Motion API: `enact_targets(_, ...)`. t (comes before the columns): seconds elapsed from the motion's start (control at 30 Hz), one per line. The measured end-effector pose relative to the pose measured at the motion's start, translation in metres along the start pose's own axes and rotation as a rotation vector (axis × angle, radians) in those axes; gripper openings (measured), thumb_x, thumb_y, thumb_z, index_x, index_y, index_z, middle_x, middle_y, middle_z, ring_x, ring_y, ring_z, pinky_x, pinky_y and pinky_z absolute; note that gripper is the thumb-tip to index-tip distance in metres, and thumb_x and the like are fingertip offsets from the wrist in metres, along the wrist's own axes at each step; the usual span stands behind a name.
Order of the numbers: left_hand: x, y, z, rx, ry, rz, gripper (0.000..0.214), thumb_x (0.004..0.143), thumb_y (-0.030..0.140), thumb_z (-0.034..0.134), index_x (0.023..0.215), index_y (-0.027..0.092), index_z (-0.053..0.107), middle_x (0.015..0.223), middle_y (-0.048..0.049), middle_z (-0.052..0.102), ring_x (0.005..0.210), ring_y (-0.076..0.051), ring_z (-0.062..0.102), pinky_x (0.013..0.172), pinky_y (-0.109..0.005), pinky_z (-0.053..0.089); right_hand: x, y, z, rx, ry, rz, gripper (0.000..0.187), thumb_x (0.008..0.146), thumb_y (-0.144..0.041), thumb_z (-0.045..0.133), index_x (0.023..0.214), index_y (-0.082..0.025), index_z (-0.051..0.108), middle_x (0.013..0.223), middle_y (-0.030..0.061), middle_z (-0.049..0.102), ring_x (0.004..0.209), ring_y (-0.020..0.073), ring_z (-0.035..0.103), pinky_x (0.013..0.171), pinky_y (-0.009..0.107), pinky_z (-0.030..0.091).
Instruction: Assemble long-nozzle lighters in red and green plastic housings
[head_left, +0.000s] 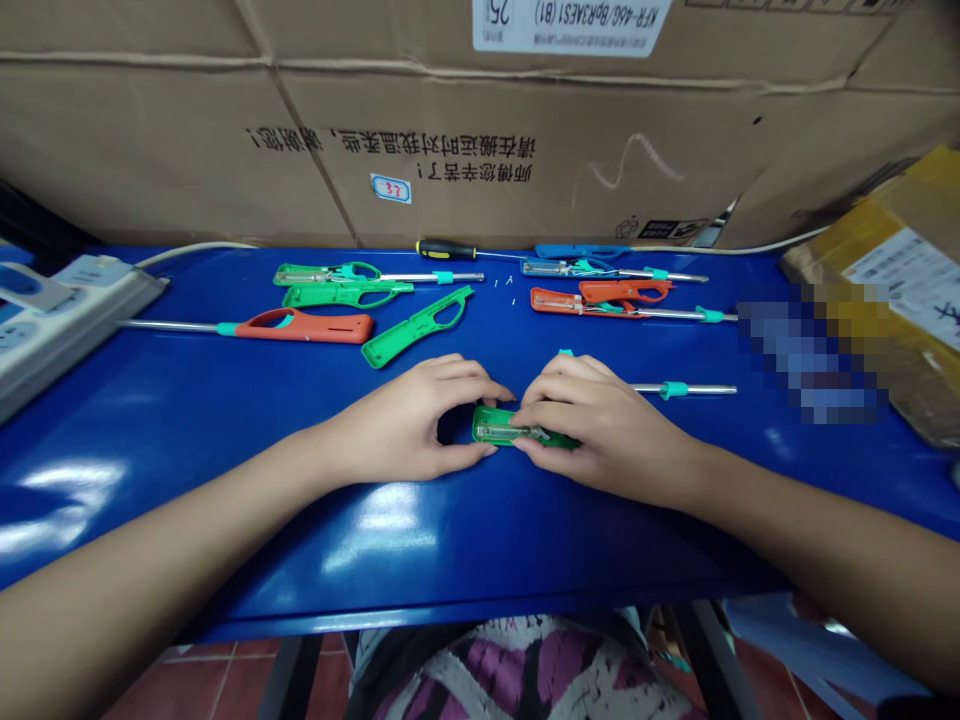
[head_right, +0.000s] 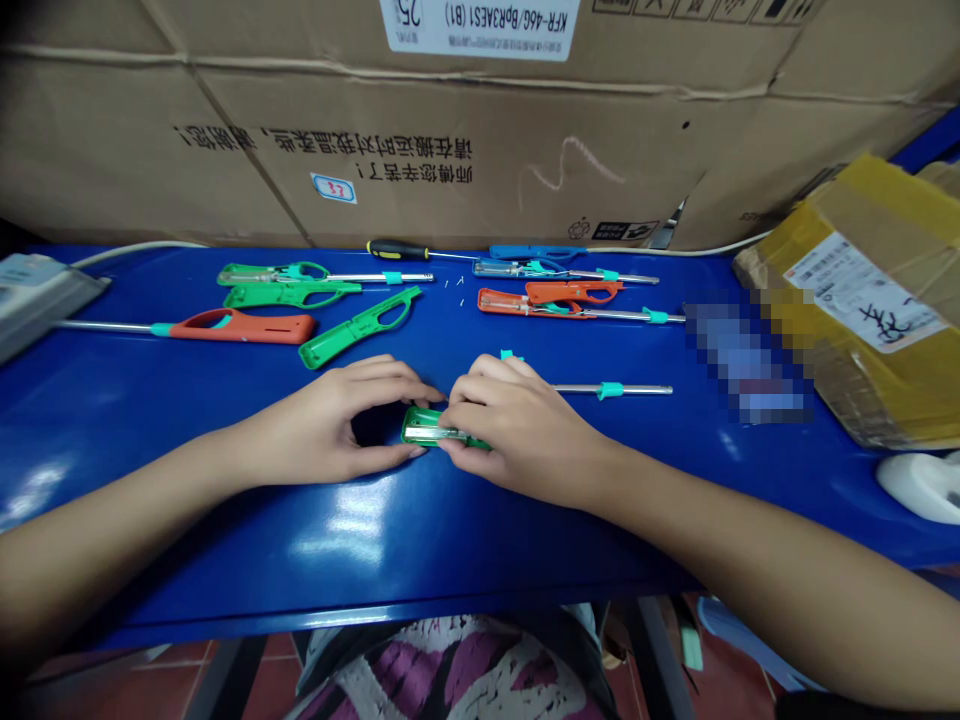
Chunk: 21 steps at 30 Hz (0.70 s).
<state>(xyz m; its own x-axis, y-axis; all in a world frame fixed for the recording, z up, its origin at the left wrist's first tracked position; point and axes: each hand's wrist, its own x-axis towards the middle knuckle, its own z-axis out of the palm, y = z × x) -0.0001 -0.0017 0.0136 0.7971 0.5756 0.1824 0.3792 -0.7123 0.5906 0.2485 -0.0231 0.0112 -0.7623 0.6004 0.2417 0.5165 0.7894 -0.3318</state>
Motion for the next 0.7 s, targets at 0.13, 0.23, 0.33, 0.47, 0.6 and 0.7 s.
enact_targets(0.13,0.0,0.0,0.001,0.003,0.003,0.007,0.034,0.089,0.028,0.071,0.121,0.017,0.065,0.111,-0.0056,0.068,0.102,-0.02,0.061,0.095,-0.034,0.047,0.001,0.001,-0.001,-0.013,-0.006,-0.015,0.019,0.099,-0.03,0.059,0.102,-0.019,0.074,0.101,0.0055,0.07,0.096,0.0216,0.056,0.085,0.038,0.039)
enact_targets(0.23,0.001,0.001,0.001,0.012,0.001,0.005,0.029,0.091,0.029,0.069,0.118,0.017,0.066,0.108,-0.0056,0.067,0.101,-0.02,0.061,0.094,-0.035,0.047,0.0,0.0,-0.001,-0.022,-0.009,-0.021,0.019,0.099,-0.03,0.058,0.101,-0.019,0.074,0.101,0.0054,0.07,0.096,0.0217,0.056,0.085,0.039,0.039)
enact_targets(0.33,0.001,0.001,0.002,0.023,-0.009,0.0,0.026,0.093,0.029,0.067,0.116,0.018,0.068,0.106,-0.005,0.067,0.099,-0.019,0.06,0.093,-0.035,0.047,0.0,-0.002,-0.002,-0.032,-0.008,-0.026,0.017,0.097,-0.03,0.061,0.1,-0.02,0.074,0.104,0.0057,0.068,0.097,0.0215,0.056,0.086,0.038,0.039)
enact_targets(0.47,-0.001,0.001,-0.001,0.038,-0.022,0.002,0.023,0.092,0.028,0.067,0.114,0.019,0.069,0.106,-0.004,0.067,0.099,-0.019,0.06,0.093,-0.034,0.046,-0.001,0.003,-0.014,-0.017,0.037,0.007,0.017,0.094,-0.03,0.065,0.105,-0.02,0.073,0.105,0.0055,0.067,0.098,0.021,0.058,0.088,0.038,0.041)
enact_targets(0.6,-0.003,0.002,-0.005,0.095,-0.029,-0.009,0.025,0.089,0.028,0.069,0.114,0.022,0.069,0.108,-0.003,0.068,0.102,-0.02,0.061,0.096,-0.036,0.046,-0.007,0.02,-0.04,-0.139,0.055,0.111,0.013,0.093,-0.027,0.062,0.098,-0.019,0.071,0.103,0.0082,0.067,0.102,0.025,0.059,0.091,0.041,0.042)
enact_targets(0.7,-0.002,0.006,-0.005,0.122,-0.01,-0.029,0.029,0.087,0.027,0.07,0.115,0.022,0.067,0.111,-0.0036,0.066,0.105,-0.021,0.061,0.096,-0.037,0.046,-0.013,0.035,-0.059,-0.202,-0.034,0.171,0.011,0.092,-0.029,0.063,0.093,-0.019,0.069,0.1,0.0082,0.067,0.096,0.0259,0.061,0.088,0.042,0.045)
